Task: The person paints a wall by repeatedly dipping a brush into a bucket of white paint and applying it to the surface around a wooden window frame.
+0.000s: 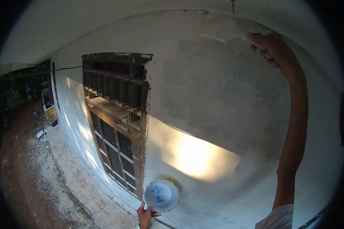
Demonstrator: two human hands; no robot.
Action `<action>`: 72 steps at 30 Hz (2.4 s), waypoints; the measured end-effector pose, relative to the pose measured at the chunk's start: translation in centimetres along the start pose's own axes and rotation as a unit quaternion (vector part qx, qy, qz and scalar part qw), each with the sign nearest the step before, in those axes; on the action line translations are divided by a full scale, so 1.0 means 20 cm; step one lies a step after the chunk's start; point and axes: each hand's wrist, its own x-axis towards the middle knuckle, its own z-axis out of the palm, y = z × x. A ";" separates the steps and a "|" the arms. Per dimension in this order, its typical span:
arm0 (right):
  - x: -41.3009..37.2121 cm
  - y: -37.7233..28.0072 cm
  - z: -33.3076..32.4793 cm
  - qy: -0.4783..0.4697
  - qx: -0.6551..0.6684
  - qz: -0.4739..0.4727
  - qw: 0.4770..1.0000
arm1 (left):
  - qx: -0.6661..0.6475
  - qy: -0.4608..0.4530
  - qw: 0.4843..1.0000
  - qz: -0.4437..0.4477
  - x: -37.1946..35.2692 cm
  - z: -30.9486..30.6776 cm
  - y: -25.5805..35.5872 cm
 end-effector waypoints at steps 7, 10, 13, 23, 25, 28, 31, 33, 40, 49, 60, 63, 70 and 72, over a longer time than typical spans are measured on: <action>0.19 0.02 0.14 0.009 0.001 -0.041 0.999 | -0.001 -0.004 1.000 0.020 0.01 -0.03 -0.07; 0.16 0.06 0.03 0.026 -0.003 -0.029 0.999 | -0.003 -0.011 1.000 0.009 0.04 -0.06 -0.10; 0.10 0.15 -0.13 0.035 -0.035 -0.001 0.999 | -0.001 -0.010 1.000 0.011 -0.02 0.02 0.00; -0.11 0.21 -0.35 0.061 -0.075 0.016 0.995 | 0.056 -0.002 0.998 -0.032 0.00 0.04 -0.01; -0.10 0.17 -0.27 0.057 -0.081 0.030 0.995 | 0.041 -0.004 0.999 -0.018 -0.01 0.05 0.00; -0.03 0.17 -0.20 0.033 -0.062 0.019 0.997 | 0.028 -0.014 0.999 -0.013 -0.03 0.05 0.00; 0.00 0.21 -0.21 0.031 -0.029 0.014 0.999 | 0.025 -0.013 0.999 -0.022 -0.02 0.04 -0.03; -0.02 0.25 -0.26 0.072 -0.010 0.016 0.997 | 0.027 -0.019 0.999 -0.022 -0.01 0.03 -0.04; -0.19 0.37 -0.45 0.104 -0.024 0.075 0.991 | 0.015 0.013 0.999 -0.028 -0.06 0.05 -0.05; -0.19 0.27 -0.34 0.068 -0.066 0.001 0.995 | 0.046 -0.021 0.998 -0.036 -0.04 0.02 -0.07; -0.04 0.27 -0.36 0.079 -0.112 0.004 0.991 | 0.035 -0.008 0.998 -0.047 -0.04 0.04 -0.08; -0.10 0.34 -0.48 0.090 -0.116 0.029 0.989 | 0.033 -0.015 0.998 -0.048 -0.04 0.05 -0.05; -0.25 0.39 -0.56 0.098 -0.074 0.030 0.992 | 0.030 -0.031 0.998 -0.042 -0.04 0.04 -0.04; -0.22 0.36 -0.51 0.088 -0.071 0.026 0.993 | 0.028 -0.027 0.998 -0.044 -0.07 0.07 -0.01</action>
